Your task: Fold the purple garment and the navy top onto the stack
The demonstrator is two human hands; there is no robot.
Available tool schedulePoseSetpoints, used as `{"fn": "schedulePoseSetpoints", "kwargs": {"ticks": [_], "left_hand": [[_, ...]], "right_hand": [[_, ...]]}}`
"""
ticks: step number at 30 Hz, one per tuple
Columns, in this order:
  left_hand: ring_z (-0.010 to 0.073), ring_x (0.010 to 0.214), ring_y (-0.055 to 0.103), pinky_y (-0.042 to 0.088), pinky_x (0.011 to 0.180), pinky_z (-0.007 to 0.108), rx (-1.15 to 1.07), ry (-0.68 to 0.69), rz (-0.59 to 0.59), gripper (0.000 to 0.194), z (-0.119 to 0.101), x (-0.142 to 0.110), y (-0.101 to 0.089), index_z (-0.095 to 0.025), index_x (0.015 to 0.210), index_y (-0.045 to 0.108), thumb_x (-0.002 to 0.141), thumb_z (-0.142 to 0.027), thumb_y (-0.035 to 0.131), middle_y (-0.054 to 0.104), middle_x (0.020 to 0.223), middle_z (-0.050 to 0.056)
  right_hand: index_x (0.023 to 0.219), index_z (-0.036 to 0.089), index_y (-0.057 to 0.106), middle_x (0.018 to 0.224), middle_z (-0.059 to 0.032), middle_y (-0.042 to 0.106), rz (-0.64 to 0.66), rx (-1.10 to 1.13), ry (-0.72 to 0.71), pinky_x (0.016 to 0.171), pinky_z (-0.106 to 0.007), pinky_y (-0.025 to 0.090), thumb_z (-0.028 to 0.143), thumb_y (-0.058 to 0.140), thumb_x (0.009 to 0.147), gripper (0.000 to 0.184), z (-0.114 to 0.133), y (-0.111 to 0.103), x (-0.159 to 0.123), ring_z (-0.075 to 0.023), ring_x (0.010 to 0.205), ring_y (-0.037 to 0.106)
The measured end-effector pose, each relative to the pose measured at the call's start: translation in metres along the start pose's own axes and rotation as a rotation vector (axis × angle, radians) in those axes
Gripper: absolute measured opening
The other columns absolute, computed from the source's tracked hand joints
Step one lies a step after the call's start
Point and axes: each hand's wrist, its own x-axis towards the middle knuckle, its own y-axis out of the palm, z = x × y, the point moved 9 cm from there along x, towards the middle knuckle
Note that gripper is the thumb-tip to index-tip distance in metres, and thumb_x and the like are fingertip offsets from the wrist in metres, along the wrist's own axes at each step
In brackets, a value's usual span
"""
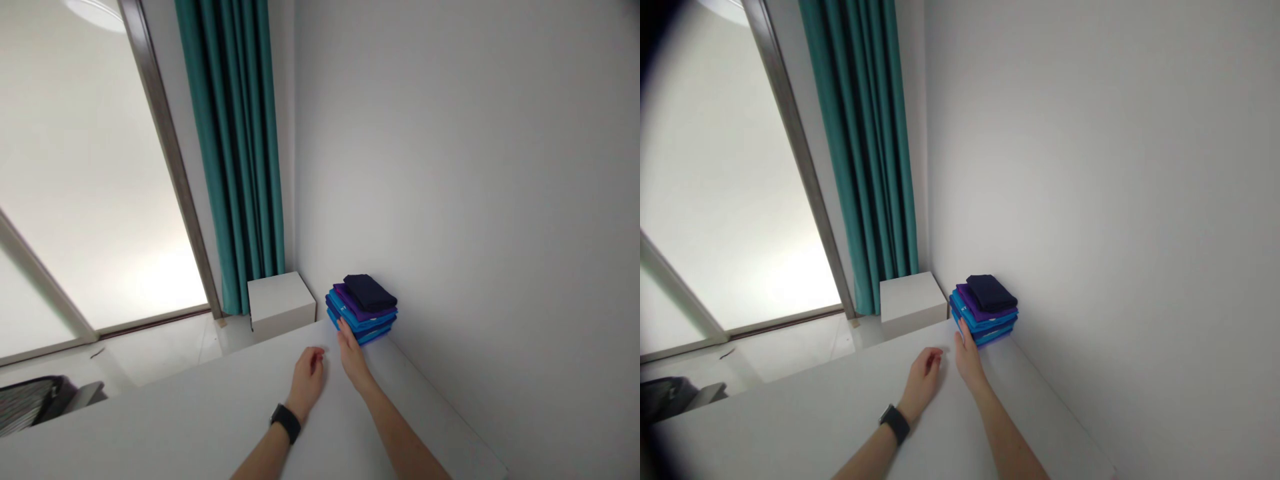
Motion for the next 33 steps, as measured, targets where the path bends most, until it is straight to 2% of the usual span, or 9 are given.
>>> {"fn": "schedulePoseSetpoints", "kwargs": {"ticks": [6, 12, 15, 19, 26, 30, 33], "left_hand": [[0.0208, 0.079, 0.061, 0.048, 0.075, 0.036, -0.012, -0.024, 0.004, 0.020, 0.005, -0.002, -0.002, -0.017, 0.092, 0.060, 0.088, -0.023, 0.041, 0.066, 0.084, 0.006], [0.0198, 0.076, 0.060, 0.047, 0.073, 0.034, -0.034, -0.036, 0.001, 0.019, 0.007, -0.008, -0.006, -0.018, 0.093, 0.059, 0.088, -0.024, 0.042, 0.065, 0.082, 0.005], [0.0192, 0.073, 0.059, 0.045, 0.070, 0.032, -0.050, -0.060, -0.009, 0.018, 0.009, -0.014, -0.013, -0.017, 0.091, 0.059, 0.088, -0.025, 0.042, 0.064, 0.079, 0.004], [0.0186, 0.071, 0.057, 0.043, 0.069, 0.030, -0.057, -0.087, -0.016, 0.018, 0.011, -0.025, -0.029, -0.017, 0.088, 0.058, 0.087, -0.026, 0.042, 0.062, 0.076, 0.004], [0.0177, 0.071, 0.056, 0.041, 0.068, 0.028, -0.028, -0.123, 0.024, 0.017, 0.019, -0.046, -0.067, -0.017, 0.090, 0.058, 0.086, -0.021, 0.041, 0.062, 0.077, 0.004], [0.0171, 0.069, 0.055, 0.040, 0.067, 0.027, 0.033, -0.159, 0.054, 0.018, 0.027, -0.058, -0.093, -0.016, 0.090, 0.057, 0.083, -0.017, 0.041, 0.061, 0.074, 0.003], [0.0162, 0.067, 0.053, 0.037, 0.064, 0.026, 0.072, -0.187, 0.041, 0.017, 0.034, -0.070, -0.120, -0.017, 0.088, 0.057, 0.083, -0.016, 0.041, 0.058, 0.070, 0.001]], "right_hand": [[0.135, 0.023, 0.053, 0.144, -0.0080, 0.050, -0.027, -0.028, 0.001, 0.116, -0.043, 0.025, 0.052, 0.057, 0.083, 0.059, 0.002, -0.004, -0.003, -0.0227, 0.135, 0.042], [0.136, 0.022, 0.053, 0.142, -0.0098, 0.052, -0.035, -0.001, 0.017, 0.113, -0.042, 0.032, 0.049, 0.055, 0.085, 0.057, -0.002, -0.003, -0.027, -0.0230, 0.132, 0.046], [0.134, 0.021, 0.054, 0.140, -0.0104, 0.054, -0.037, 0.001, 0.053, 0.113, -0.040, 0.032, 0.051, 0.056, 0.084, 0.058, -0.012, 0.001, -0.041, -0.0231, 0.131, 0.047], [0.130, 0.020, 0.058, 0.134, -0.0114, 0.059, -0.053, -0.001, 0.078, 0.109, -0.039, 0.038, 0.052, 0.056, 0.082, 0.058, -0.024, 0.011, -0.059, -0.0244, 0.126, 0.053], [0.130, 0.018, 0.056, 0.131, -0.0128, 0.061, 0.023, 0.003, 0.099, 0.106, -0.039, 0.040, 0.049, 0.053, 0.083, 0.056, -0.024, 0.053, -0.083, -0.0244, 0.123, 0.056], [0.129, 0.017, 0.057, 0.132, -0.0133, 0.061, 0.103, 0.007, 0.101, 0.106, -0.038, 0.041, 0.048, 0.054, 0.082, 0.056, -0.021, 0.088, -0.099, -0.0241, 0.123, 0.056], [0.125, 0.018, 0.059, 0.132, -0.0125, 0.061, 0.172, 0.022, 0.110, 0.108, -0.038, 0.039, 0.047, 0.055, 0.081, 0.053, -0.020, 0.118, -0.109, -0.0235, 0.123, 0.056]]}}
